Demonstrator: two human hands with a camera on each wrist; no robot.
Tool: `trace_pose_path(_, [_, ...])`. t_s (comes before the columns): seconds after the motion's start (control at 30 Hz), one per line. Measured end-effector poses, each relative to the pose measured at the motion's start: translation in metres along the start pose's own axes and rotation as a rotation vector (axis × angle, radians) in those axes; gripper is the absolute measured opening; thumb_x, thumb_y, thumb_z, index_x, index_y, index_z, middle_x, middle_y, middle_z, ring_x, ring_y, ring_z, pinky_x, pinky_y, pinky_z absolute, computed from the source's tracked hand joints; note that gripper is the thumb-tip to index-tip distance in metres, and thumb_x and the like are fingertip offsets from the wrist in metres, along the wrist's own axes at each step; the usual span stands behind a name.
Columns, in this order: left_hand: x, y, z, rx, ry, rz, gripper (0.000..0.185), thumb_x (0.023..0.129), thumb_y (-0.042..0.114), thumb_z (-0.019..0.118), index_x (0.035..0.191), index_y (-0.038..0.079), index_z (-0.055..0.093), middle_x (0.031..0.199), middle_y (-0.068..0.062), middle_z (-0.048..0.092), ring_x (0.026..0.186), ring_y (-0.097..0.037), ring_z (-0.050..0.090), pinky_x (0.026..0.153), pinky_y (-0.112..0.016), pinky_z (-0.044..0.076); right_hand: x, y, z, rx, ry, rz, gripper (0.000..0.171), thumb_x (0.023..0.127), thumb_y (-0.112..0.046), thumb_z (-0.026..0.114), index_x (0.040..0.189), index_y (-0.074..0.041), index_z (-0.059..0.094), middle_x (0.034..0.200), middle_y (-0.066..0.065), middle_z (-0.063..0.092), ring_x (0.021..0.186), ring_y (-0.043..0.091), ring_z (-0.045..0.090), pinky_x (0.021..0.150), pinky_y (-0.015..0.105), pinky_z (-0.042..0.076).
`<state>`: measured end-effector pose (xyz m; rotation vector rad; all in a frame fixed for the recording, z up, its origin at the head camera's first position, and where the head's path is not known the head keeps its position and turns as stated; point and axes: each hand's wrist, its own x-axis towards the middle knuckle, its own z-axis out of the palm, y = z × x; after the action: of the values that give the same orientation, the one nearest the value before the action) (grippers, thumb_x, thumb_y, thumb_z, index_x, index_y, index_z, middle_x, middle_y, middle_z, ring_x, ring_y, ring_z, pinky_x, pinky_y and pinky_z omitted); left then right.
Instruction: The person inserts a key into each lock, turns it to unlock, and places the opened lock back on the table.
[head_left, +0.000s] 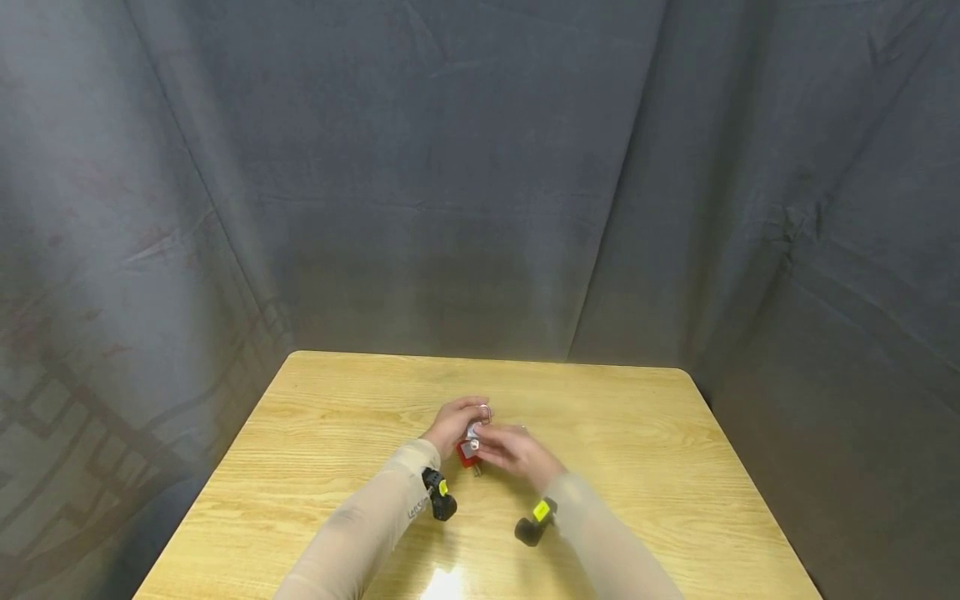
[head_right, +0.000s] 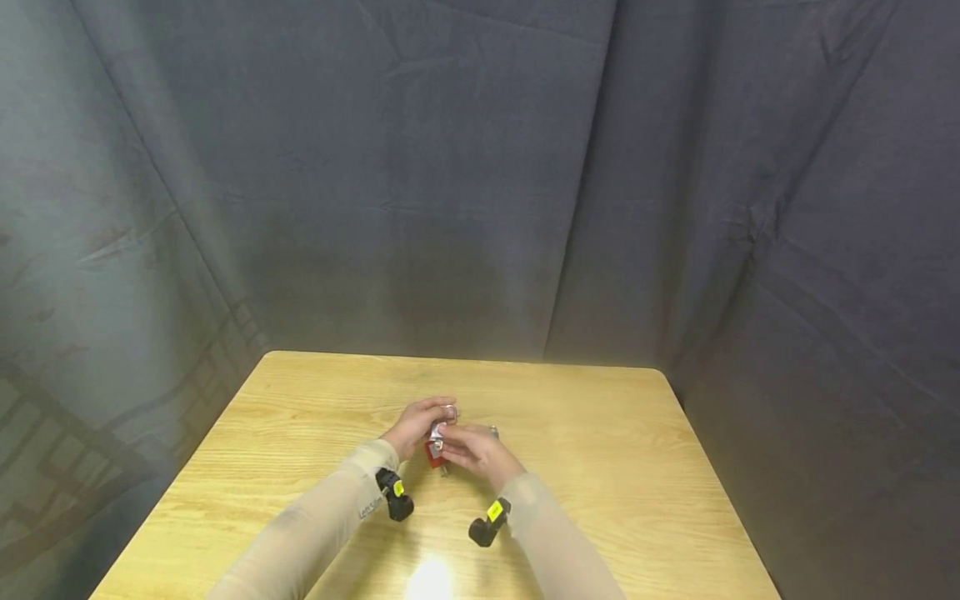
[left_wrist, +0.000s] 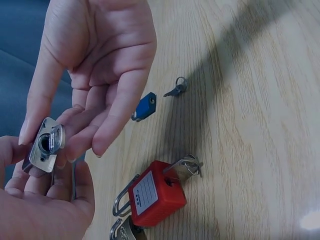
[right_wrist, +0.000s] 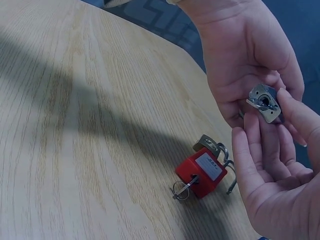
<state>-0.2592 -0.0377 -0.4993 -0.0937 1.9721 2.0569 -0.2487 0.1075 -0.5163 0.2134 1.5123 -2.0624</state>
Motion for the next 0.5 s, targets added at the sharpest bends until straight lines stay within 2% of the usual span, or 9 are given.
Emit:
trace_pose_path(0.2, [0.0011,-0.0007,-0.0023,0.025,-0.015,0.02,0.036,0.093,0.011,0.059,0.125,-0.003,0.059,0.119,-0.019,0.065,0.101,-0.022,0.065,0.091,-0.031,0.052,0.0011,-0.0002,0.0005,-0.032,0.01,-0.01,0.05,0.09,-0.015,0.067,0.131,0.007,0.05,0.103,0.008,0.071,0.101,0.021,0.068,0.094,0.033,0.052])
trace_pose_path(0.37, [0.001,0.0002,-0.0037,0.05,-0.021,-0.006,0.038,0.094,0.014,0.059,0.129,-0.001,0.057,0.12,-0.017,0.065,0.109,-0.027,0.062,0.097,-0.036,0.049,0.0034,0.0007,-0.0002,-0.062,0.022,-0.022,0.051,0.09,-0.016,0.066,0.132,0.008,0.049,0.106,0.01,0.07,0.1,0.02,0.068,0.093,0.033,0.053])
trace_pose_path(0.5, [0.001,0.0002,-0.0049,0.051,-0.024,-0.001,0.041,0.095,0.015,0.057,0.131,-0.004,0.054,0.12,-0.019,0.064,0.107,-0.026,0.063,0.095,-0.035,0.05,0.004,0.001,-0.0002,-0.072,0.028,-0.023,0.05,0.09,-0.015,0.067,0.132,0.008,0.05,0.106,0.01,0.07,0.099,0.02,0.068,0.093,0.032,0.053])
